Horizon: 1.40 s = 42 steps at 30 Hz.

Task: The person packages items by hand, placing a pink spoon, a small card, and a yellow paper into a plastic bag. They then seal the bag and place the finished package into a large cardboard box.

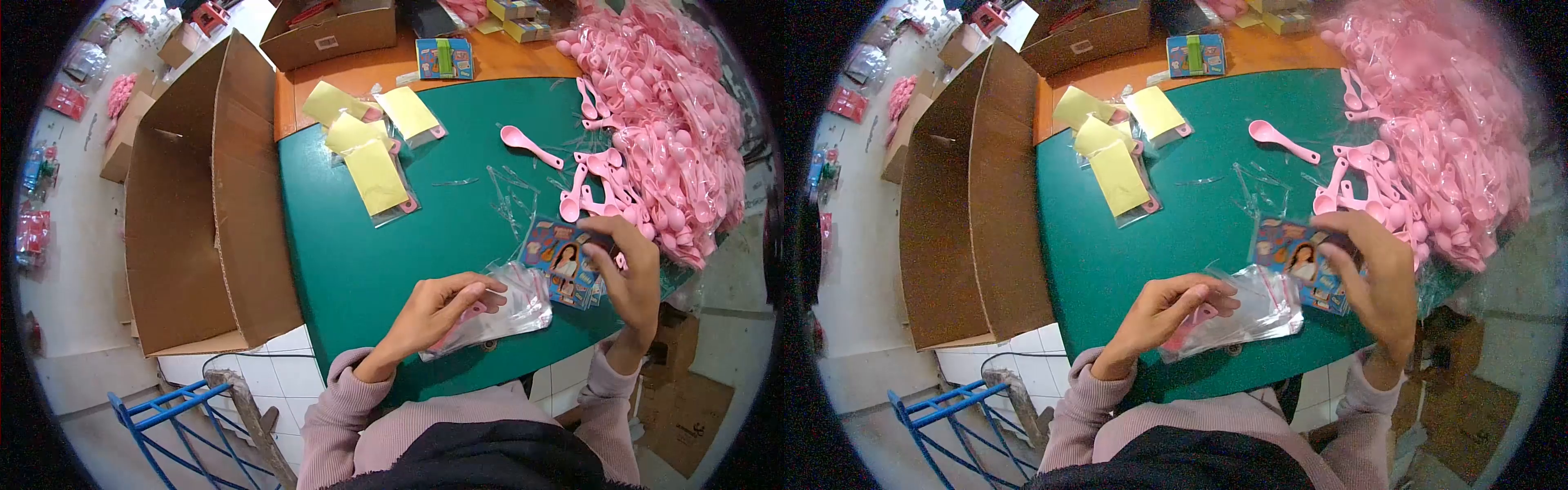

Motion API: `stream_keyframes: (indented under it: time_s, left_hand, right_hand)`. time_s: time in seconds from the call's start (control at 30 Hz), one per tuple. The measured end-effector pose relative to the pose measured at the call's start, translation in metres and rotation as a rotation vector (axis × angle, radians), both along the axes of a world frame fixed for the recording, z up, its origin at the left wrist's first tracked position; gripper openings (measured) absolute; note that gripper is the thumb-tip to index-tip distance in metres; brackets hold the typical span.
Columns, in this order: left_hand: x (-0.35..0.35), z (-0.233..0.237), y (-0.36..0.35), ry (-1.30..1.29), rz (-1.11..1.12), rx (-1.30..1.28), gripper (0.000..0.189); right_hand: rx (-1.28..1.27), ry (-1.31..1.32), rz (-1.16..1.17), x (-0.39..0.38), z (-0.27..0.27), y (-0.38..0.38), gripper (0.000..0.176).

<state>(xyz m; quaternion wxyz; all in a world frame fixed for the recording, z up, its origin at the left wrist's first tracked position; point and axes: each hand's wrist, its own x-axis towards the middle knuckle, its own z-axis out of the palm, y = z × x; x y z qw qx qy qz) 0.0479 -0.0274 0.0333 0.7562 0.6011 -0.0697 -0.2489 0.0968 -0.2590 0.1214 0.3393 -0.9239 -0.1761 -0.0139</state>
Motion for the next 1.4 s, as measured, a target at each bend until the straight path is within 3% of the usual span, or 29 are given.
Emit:
stream_keyframes:
  time_s: [0.03, 0.13, 0.2, 0.3, 0.5, 0.53, 0.6, 0.63, 0.7, 0.77, 0.83, 0.87, 0.93, 1.0, 1.07, 1.1, 1.23, 1.27, 1.3, 1.33, 1.4]
  left_hand:
    - [0.0, 0.0, 0.0, 0.0, 0.0, 0.001, 0.031]
    - [0.0, 0.0, 0.0, -0.033, 0.011, 0.041, 0.029]
    - [0.0, 0.004, 0.002, -0.077, 0.005, 0.134, 0.029]
    - [0.0, 0.004, 0.004, -0.111, -0.033, 0.263, 0.027]
    - [-0.001, 0.013, 0.0, -0.199, -0.12, 0.283, 0.033]
    - [-0.003, 0.013, 0.0, -0.199, -0.119, 0.283, 0.033]
    - [-0.008, 0.012, 0.0, -0.256, -0.056, 0.394, 0.053]
    - [-0.009, 0.015, 0.0, -0.255, -0.053, 0.395, 0.053]
    - [-0.011, 0.02, -0.001, -0.176, -0.078, 0.496, 0.071]
    - [-0.012, 0.019, 0.002, -0.217, -0.063, 0.454, 0.072]
    - [-0.011, 0.019, 0.014, -0.258, -0.049, 0.413, 0.073]
    - [-0.006, 0.018, 0.028, -0.197, -0.146, 0.387, 0.071]
    - [-0.004, 0.011, 0.036, -0.133, -0.246, 0.362, 0.07]
    - [-0.006, 0.002, 0.039, -0.106, 0.053, 0.146, 0.062]
    - [-0.005, 0.006, 0.044, -0.053, 0.049, 0.132, 0.057]
    - [-0.005, 0.005, 0.044, -0.011, 0.055, 0.106, 0.056]
    - [-0.006, 0.004, 0.039, 0.038, 0.019, 0.083, 0.05]
    - [-0.007, 0.003, 0.036, 0.041, 0.018, 0.082, 0.05]
    - [-0.008, 0.001, 0.031, -0.052, 0.085, 0.261, 0.05]
    - [-0.01, -0.001, 0.027, -0.144, 0.152, 0.44, 0.049]
    - [-0.019, -0.017, 0.016, -0.187, 0.251, 0.459, 0.049]
  right_hand:
    - [0.147, 0.08, 0.012, -0.002, 0.003, 0.005, 0.023]
    - [0.228, 0.08, 0.148, -0.001, 0.0, 0.018, 0.023]
    - [0.154, 0.05, 0.227, 0.001, 0.002, 0.021, 0.024]
    - [0.075, 0.214, 0.38, 0.001, 0.003, 0.021, 0.024]
    - [0.08, 0.201, 0.606, 0.001, -0.022, 0.038, 0.026]
    - [0.081, 0.201, 0.607, 0.0, -0.023, 0.041, 0.026]
    - [0.137, 0.4, 0.531, -0.003, -0.027, 0.047, 0.029]
    - [0.161, 0.384, 0.551, -0.005, -0.037, 0.045, 0.025]
    - [0.151, 0.468, 0.58, -0.006, -0.038, 0.042, 0.024]
    - [0.14, 0.553, 0.606, -0.005, -0.038, 0.037, 0.023]
    - [0.213, 0.453, 0.535, -0.003, -0.038, 0.03, 0.021]
    - [0.213, 0.453, 0.533, -0.002, -0.041, 0.025, 0.021]
    - [0.418, 0.562, 0.16, -0.002, -0.055, 0.012, 0.019]
    - [0.5, 0.59, 0.134, -0.001, -0.058, 0.009, 0.022]
    - [0.719, 0.823, 0.147, -0.003, -0.047, 0.013, 0.03]
    - [0.641, 0.88, 0.073, -0.006, -0.046, 0.011, 0.032]
    - [0.448, 0.775, 0.027, -0.01, -0.05, 0.011, 0.022]
    - [0.42, 0.598, 0.036, -0.012, -0.052, 0.014, 0.018]
    - [0.388, 0.423, 0.046, -0.014, -0.054, 0.018, 0.016]
    - [0.386, 0.428, 0.048, -0.015, -0.058, 0.024, 0.016]
    - [0.431, 0.105, -0.12, -0.017, -0.063, 0.039, 0.013]
